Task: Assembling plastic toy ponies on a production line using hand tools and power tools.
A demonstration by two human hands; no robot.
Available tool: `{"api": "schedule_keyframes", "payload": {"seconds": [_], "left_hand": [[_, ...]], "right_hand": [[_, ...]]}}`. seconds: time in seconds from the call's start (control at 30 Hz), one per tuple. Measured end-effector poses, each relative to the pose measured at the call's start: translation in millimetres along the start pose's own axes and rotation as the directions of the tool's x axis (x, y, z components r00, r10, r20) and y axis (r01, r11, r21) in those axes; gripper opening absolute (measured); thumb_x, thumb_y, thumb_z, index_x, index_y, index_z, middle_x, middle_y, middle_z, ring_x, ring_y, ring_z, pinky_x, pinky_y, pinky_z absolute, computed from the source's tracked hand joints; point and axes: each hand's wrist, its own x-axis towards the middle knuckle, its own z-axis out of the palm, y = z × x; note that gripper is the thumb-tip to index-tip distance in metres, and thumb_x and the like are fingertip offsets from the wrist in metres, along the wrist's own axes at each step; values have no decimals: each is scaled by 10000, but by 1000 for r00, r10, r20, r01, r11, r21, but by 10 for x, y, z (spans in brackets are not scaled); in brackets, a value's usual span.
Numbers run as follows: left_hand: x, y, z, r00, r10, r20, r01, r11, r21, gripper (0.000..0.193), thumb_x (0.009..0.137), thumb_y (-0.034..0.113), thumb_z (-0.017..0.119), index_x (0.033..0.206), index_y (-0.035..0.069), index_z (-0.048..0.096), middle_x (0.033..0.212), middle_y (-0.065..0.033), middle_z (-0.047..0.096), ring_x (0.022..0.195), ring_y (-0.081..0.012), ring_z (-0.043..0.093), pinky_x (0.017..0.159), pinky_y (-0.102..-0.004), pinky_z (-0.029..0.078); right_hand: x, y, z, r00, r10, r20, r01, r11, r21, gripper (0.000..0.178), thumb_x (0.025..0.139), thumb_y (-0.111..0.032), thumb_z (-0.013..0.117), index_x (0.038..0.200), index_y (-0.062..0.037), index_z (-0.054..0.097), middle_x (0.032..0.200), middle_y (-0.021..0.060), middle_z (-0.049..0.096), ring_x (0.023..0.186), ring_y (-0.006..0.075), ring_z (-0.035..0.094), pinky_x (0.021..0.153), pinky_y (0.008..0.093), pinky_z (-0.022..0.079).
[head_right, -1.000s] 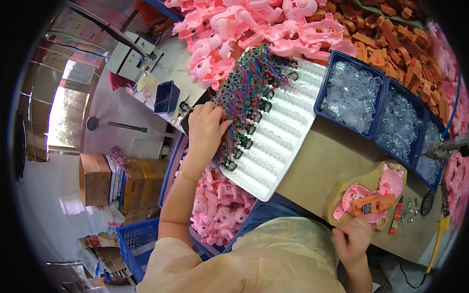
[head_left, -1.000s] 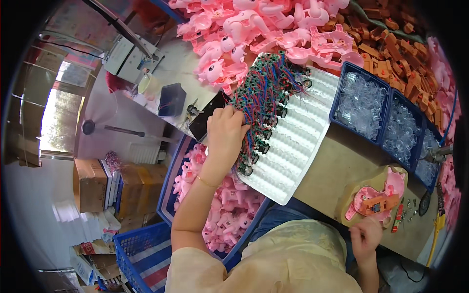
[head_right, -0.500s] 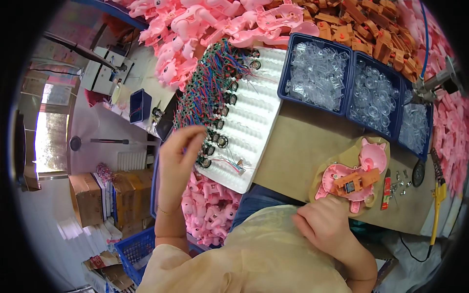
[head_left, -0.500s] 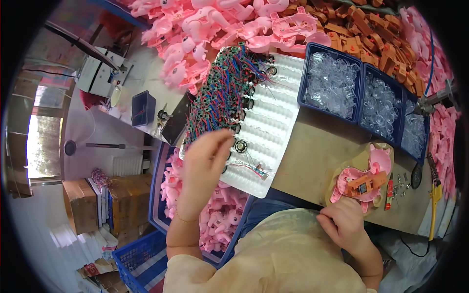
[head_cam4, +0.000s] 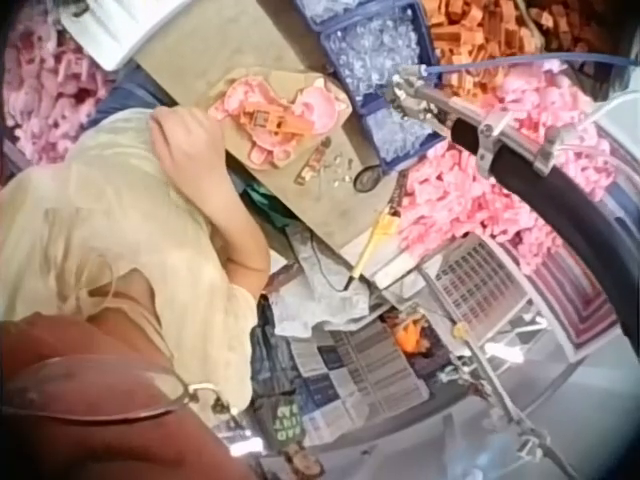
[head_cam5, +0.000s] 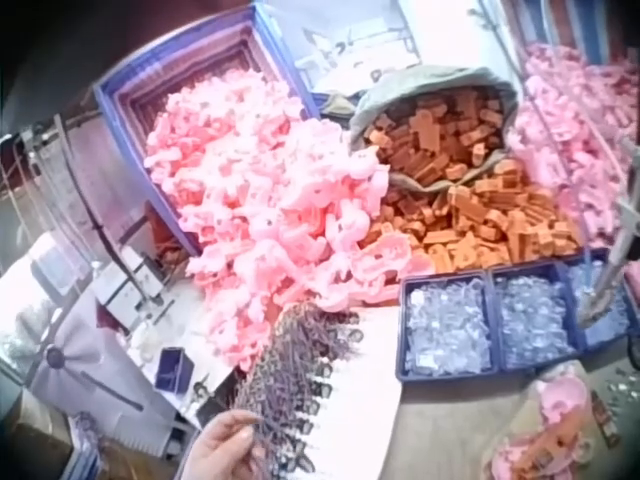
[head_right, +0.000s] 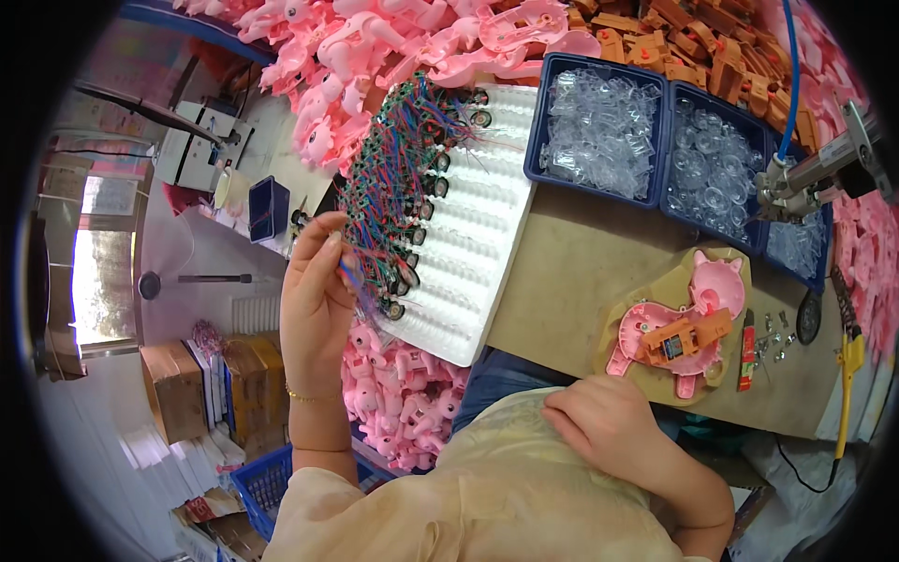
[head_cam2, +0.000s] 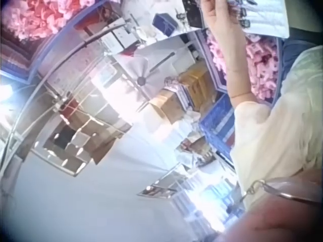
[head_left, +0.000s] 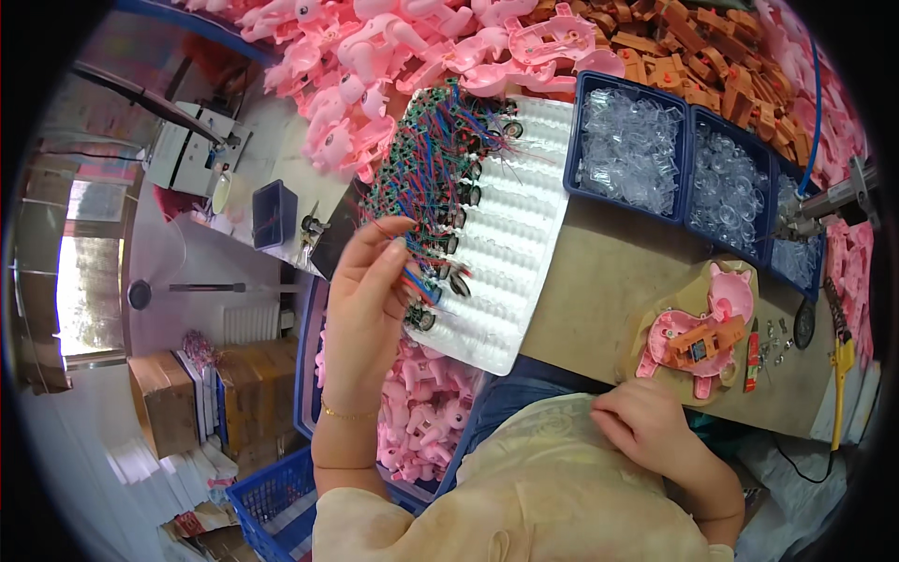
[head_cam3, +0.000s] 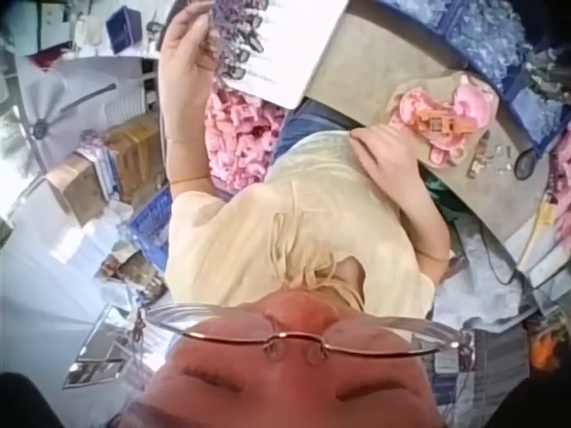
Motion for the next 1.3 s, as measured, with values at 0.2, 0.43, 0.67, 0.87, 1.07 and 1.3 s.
{"api": "schedule_keyframes", "payload": {"seconds": [0.2,0.43,0.67,0.87,1.07,1.3], "left_hand": [[-205,-253,627,838,-494,233,534,829,-163,170,893,116,545,1045,40,538,864,-66,622,782,-123,612,670,-228,513],[-335,-808,1059,767,-493,412,620,736,-273,446,866,22,570,1282,23,411,1069,-109,606,1003,-120,561,850,-241,465],[-400,-966,1162,903,-231,362,242,970,15,440,845,-33,568,1257,-14,417,1111,-98,571,987,-151,560,874,-255,450],[-301,-860,1040,874,-294,387,345,936,-70,438,821,29,622,1233,11,472,1027,-56,558,916,-131,547,793,-243,441],[-195,-742,936,527,-303,794,546,837,-42,361,875,150,603,1194,2,523,1069,-73,546,934,-117,517,813,-248,420],[-93,-744,1115,868,-128,480,-17,958,286,129,780,92,677,809,8,583,836,-51,504,760,-136,512,696,-238,417]], "right_hand": [[-17,-184,-253,890,355,-286,-190,859,475,185,840,-101,594,1001,-29,538,899,84,557,690,165,543,595,291,461],[-242,-70,-538,665,-62,-744,-23,994,-104,254,876,-94,498,1104,-20,412,1019,138,465,858,185,471,706,269,438],[67,-206,-723,807,214,-551,-311,946,-88,249,778,-27,640,1002,9,537,964,132,492,837,216,505,711,298,433],[278,66,-784,861,272,-429,-233,962,143,76,815,-33,594,879,9,589,816,84,548,800,211,524,711,305,426],[425,151,-798,901,263,-346,-227,964,141,100,834,-90,582,857,7,594,750,91,539,730,222,526,658,318,402],[328,170,-868,802,-15,-597,-266,886,-380,96,792,-54,609,871,-3,589,833,99,575,788,277,555,735,328,436]]}}
